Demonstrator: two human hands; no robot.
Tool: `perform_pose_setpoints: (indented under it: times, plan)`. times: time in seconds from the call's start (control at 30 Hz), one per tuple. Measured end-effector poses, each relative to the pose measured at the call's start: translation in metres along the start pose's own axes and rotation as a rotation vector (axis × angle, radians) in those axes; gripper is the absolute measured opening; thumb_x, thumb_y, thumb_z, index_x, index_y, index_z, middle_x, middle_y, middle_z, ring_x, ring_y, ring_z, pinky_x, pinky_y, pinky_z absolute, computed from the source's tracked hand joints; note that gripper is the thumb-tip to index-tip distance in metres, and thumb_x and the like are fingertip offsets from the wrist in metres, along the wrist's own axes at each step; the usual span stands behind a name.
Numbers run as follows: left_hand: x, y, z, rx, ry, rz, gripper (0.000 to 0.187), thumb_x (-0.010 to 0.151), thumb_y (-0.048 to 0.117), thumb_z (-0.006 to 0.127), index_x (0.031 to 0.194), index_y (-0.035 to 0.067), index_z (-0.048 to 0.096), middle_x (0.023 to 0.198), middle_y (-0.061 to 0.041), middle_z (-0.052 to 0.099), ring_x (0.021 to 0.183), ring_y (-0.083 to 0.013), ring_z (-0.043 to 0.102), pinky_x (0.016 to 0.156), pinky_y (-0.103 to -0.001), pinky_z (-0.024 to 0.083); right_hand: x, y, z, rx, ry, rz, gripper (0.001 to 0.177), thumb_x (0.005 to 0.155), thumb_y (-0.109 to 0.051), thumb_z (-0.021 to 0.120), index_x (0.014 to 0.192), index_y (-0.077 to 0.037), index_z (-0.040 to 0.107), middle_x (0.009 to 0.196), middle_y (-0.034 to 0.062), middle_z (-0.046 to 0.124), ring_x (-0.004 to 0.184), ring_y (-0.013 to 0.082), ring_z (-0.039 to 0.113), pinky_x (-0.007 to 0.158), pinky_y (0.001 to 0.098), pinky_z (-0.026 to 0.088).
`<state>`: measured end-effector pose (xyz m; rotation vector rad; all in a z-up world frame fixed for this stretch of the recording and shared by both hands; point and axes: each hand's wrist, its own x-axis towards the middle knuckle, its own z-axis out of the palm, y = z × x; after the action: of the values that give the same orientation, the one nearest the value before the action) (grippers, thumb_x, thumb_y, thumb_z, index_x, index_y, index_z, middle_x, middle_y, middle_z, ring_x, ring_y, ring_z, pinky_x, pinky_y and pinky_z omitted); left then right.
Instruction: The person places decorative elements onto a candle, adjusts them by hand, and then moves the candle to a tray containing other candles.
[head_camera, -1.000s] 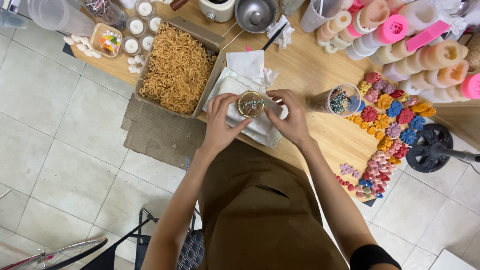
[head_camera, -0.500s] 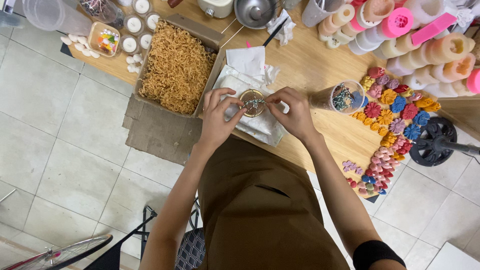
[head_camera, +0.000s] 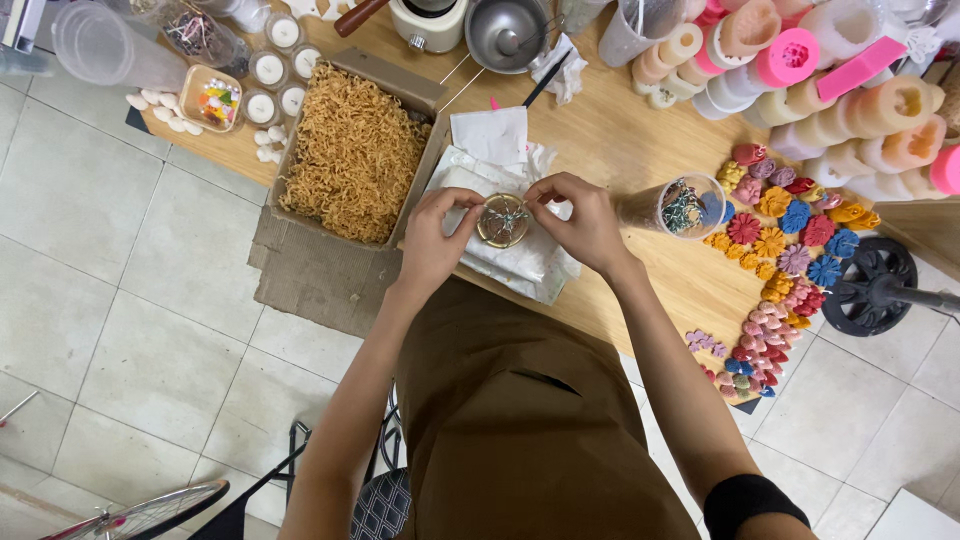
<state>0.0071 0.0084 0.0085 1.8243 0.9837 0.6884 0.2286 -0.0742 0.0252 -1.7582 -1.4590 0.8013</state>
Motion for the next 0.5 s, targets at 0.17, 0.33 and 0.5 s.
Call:
perform_pose_setpoints:
  times: [0.17,0.33,0.5]
  plan:
    - [0.0035,-0.004,-0.0016,0.052,-0.038,0.037,0.009,0.094,0.01,0.072,0.102,0.005,0.074,0.101,-0.008,0.074,0.097,-0.0243,0.069,0.087,-0.037,0.051,0.0022,0.0022,-0.0002,-0.018,-0.04,-0.036,0.013,0.09,-0.007,0.075,0.103,-0.007,0.076,0.098,0.0054,0.075,0.083,0.0146,0.072,0.061,0.029,0.052]
    - [0.0035,-0.0041,-0.0014,0.058,-0.049,0.002,0.009,0.095,0.01,0.072,0.102,0.005,0.074,0.101,-0.007,0.074,0.098,-0.0248,0.068,0.089,-0.037,0.051,0.0056,0.0057,0.0025,0.011,-0.073,-0.003,0.013,0.091,-0.009,0.075,0.104,-0.007,0.075,0.099,0.0047,0.075,0.085,0.015,0.072,0.061,0.0287,0.052]
    - [0.0036,-0.0035,-0.0028,0.03,-0.058,-0.008,0.01,0.096,0.009,0.07,0.104,0.005,0.074,0.102,-0.008,0.073,0.099,-0.0231,0.069,0.089,-0.037,0.052,0.0066,0.008,0.0011,0.014,-0.074,0.008,0.013,0.092,-0.009,0.073,0.105,-0.008,0.075,0.101,0.0044,0.076,0.088,0.0146,0.073,0.062,0.0281,0.053]
